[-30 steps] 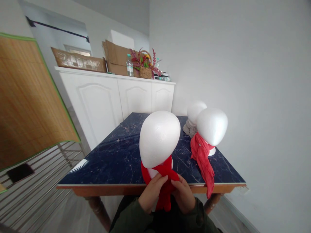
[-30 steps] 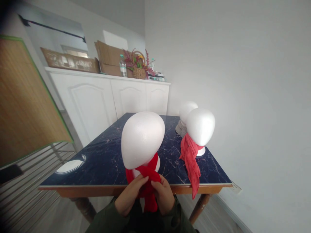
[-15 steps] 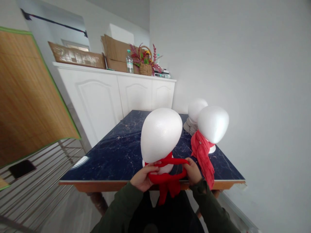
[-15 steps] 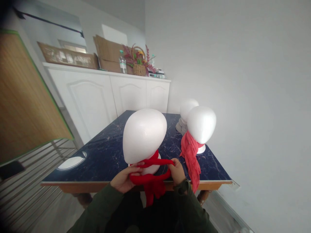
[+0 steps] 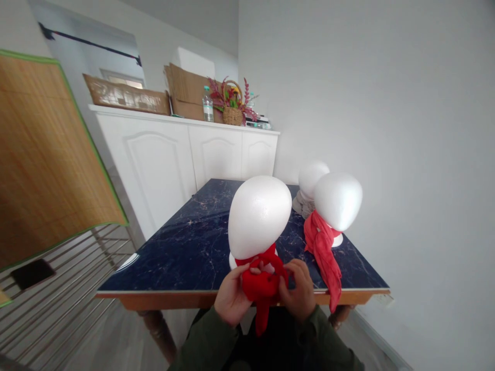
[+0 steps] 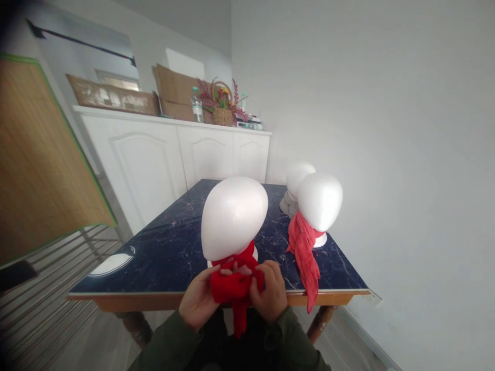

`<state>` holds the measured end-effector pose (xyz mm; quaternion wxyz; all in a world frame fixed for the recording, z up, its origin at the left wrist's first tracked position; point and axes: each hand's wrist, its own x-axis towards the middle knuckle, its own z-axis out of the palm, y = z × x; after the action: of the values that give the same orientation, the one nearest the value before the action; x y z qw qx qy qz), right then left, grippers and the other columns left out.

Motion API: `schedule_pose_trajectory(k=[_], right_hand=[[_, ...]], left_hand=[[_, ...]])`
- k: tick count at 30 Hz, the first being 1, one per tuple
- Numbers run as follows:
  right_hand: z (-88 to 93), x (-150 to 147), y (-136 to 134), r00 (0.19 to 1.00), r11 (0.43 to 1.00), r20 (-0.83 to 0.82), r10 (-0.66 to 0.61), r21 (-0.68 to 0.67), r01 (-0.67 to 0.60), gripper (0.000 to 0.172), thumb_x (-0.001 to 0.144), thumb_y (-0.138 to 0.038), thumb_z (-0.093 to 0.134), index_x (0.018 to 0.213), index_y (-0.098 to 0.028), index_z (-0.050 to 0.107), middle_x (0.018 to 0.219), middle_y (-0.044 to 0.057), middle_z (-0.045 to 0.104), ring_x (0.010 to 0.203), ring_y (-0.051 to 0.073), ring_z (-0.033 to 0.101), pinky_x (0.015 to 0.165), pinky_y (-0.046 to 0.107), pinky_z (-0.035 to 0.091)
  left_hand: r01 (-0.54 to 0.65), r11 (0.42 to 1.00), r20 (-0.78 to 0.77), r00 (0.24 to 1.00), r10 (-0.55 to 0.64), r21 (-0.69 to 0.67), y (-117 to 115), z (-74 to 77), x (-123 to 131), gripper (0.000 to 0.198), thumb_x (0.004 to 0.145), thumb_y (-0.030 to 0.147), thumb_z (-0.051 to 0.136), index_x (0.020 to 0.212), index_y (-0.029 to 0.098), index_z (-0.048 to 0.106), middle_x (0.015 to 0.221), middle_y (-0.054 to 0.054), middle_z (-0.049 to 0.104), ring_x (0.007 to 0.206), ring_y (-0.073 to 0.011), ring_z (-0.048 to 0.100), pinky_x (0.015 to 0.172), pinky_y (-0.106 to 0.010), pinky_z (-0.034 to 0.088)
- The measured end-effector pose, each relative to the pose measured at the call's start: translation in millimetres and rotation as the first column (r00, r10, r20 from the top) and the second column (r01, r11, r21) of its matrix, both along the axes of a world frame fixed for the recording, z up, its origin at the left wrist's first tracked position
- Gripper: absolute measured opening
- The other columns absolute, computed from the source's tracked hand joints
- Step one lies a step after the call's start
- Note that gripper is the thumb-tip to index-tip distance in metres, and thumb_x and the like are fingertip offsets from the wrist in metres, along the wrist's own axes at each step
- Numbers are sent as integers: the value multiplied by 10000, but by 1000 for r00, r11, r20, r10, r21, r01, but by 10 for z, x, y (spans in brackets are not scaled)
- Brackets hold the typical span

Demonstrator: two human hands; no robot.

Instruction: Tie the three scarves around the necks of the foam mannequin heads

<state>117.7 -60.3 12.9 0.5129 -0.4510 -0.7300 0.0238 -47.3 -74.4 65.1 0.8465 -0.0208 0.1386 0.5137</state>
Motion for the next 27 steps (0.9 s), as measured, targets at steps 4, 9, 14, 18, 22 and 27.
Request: schedule_pose_trajectory(k=[4,9,14,18,22,27], right_hand=[[162,-253,-272,939,911,-24,344,-232,-340,503,628,-150,569,1124,-180,489,1060,82,556,994,218,509,892,361,397],[167,-280,-245,739,579,-513,437,-468,-667,480,648,-233,600,1116,-185,506,1015,65,599,905,207,558,833,351,426],[112,-292,-299,450,398,-844,293,-321,-859,614,619,-393,683,1158,-172,488,973,62,614,858,197,571,789,334,435],[233,-107,-379,653,391,-731,199,-552,-737,391,533,-326,763,837,-124,623,663,5,605,557,100,508,538,214,393],[393,349,-452,681,291,-676,282,-616,-732,290,632,-395,672,607,-112,615,483,-4,532,410,64,405,423,193,273],[409,853,-515,483,475,-872,83,-391,-788,348,678,-432,633,490,-172,498,335,-73,274,358,66,315,415,202,285]], left_hand=[[-7,1000,-45,999,8,14,-12,28,82,222,831,104,402,1023,57,503,777,-84,604,636,-124,613,638,-240,529],[-40,999,-145,988,44,34,-28,28,131,260,818,75,411,1061,68,503,798,-80,635,671,-146,632,669,-267,533],[-26,995,-118,992,37,101,-25,107,137,277,825,85,397,1079,48,502,820,-93,633,752,-168,633,698,-274,529],[-32,994,-109,993,43,100,-14,90,96,239,822,75,410,1034,64,519,733,-50,594,628,-104,591,604,-207,508],[21,981,-114,993,1,195,-10,34,37,224,811,76,449,1018,68,534,767,-55,587,563,-64,533,539,-176,474],[-2,971,-213,976,54,239,-26,11,51,297,793,81,486,1086,85,538,946,-95,632,746,-125,607,702,-243,510]])
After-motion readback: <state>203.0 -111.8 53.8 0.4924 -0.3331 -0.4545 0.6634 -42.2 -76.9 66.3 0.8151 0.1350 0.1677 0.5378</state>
